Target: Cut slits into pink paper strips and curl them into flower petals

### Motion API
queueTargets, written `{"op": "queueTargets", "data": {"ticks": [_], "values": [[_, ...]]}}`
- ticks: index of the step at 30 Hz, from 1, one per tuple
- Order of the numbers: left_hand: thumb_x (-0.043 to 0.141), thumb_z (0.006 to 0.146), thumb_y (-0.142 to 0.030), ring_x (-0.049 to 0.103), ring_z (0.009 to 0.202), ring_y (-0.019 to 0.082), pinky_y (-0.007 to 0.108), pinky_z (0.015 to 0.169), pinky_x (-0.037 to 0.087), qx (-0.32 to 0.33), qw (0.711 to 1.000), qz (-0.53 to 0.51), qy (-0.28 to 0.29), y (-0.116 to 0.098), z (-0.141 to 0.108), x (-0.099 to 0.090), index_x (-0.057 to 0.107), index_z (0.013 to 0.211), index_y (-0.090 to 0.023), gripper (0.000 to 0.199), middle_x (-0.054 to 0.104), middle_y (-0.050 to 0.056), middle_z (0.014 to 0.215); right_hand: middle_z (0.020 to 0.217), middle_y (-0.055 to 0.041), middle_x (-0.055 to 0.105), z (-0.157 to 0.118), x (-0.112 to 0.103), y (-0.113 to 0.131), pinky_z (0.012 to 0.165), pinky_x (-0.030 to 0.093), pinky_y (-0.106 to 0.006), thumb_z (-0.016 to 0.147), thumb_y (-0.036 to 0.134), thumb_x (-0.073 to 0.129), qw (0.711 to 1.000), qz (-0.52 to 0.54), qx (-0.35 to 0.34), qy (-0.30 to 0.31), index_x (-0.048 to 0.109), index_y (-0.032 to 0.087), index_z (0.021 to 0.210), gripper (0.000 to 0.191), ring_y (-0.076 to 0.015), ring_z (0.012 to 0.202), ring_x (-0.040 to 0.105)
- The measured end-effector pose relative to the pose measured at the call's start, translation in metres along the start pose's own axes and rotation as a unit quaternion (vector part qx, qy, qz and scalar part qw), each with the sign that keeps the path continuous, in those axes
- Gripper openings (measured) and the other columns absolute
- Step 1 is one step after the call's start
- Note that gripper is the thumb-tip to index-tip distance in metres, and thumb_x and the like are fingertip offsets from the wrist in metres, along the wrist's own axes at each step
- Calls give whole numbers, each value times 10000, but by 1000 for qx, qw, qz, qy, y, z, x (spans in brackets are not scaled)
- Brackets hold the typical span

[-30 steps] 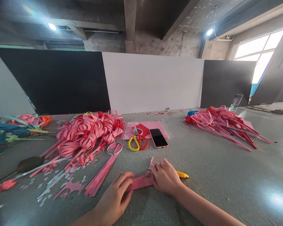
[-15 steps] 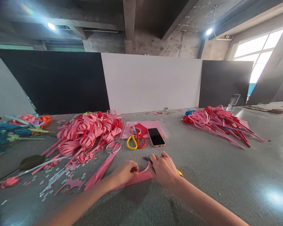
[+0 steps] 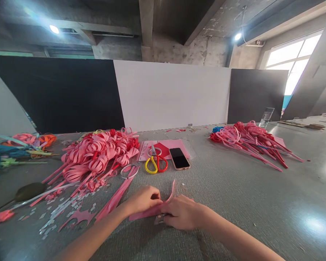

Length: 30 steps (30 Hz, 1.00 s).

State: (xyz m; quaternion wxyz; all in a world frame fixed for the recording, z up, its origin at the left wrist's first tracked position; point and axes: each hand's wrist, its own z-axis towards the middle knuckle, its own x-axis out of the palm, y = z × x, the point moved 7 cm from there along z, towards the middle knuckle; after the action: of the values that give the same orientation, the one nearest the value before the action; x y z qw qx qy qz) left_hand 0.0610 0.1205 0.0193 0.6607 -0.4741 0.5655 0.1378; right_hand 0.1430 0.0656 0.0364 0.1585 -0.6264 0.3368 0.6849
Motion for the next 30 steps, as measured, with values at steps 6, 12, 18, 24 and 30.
{"op": "queueTargets", "data": {"ticks": [6, 12, 18, 24, 30], "values": [[473, 722, -222, 496, 589, 125, 218, 518, 294, 0, 999, 24, -25, -2, -1, 0, 607, 663, -158, 159, 615, 13, 663, 833, 25, 642, 6, 5, -10, 617, 379, -200, 804, 177, 393, 995, 93, -2, 35, 580, 263, 1000, 284, -117, 706, 572], [436, 759, -246, 503, 576, 126, 215, 500, 296, -8, 999, 15, -34, -1, -1, 1, 590, 653, -152, 210, 596, 15, 638, 681, 46, 618, 4, 9, -16, 532, 376, -179, 821, 192, 364, 992, 111, 7, 54, 559, 285, 1033, 302, -89, 553, 550], [417, 773, -243, 525, 615, 129, 208, 514, 321, -7, 999, 1, -45, 7, 0, 2, 584, 700, -148, 205, 612, 20, 686, 662, 22, 602, 6, 4, -11, 559, 384, -208, 842, 221, 338, 990, 130, 19, 54, 607, 226, 919, 280, -110, 585, 539], [491, 735, -253, 532, 623, 124, 198, 524, 335, 24, 999, -2, -27, 1, -1, 0, 589, 703, -160, 138, 613, 7, 707, 630, 27, 572, 5, 7, -14, 568, 381, -207, 831, 198, 352, 987, 150, 21, 50, 602, 202, 842, 251, -108, 599, 537], [475, 723, -193, 516, 651, 139, 220, 560, 326, 38, 998, 16, -44, -4, -3, 1, 569, 682, -162, 107, 591, 17, 718, 652, 29, 576, 4, 9, -16, 583, 384, -210, 824, 192, 353, 985, 161, 19, 58, 594, 211, 865, 246, -106, 614, 540]]}}
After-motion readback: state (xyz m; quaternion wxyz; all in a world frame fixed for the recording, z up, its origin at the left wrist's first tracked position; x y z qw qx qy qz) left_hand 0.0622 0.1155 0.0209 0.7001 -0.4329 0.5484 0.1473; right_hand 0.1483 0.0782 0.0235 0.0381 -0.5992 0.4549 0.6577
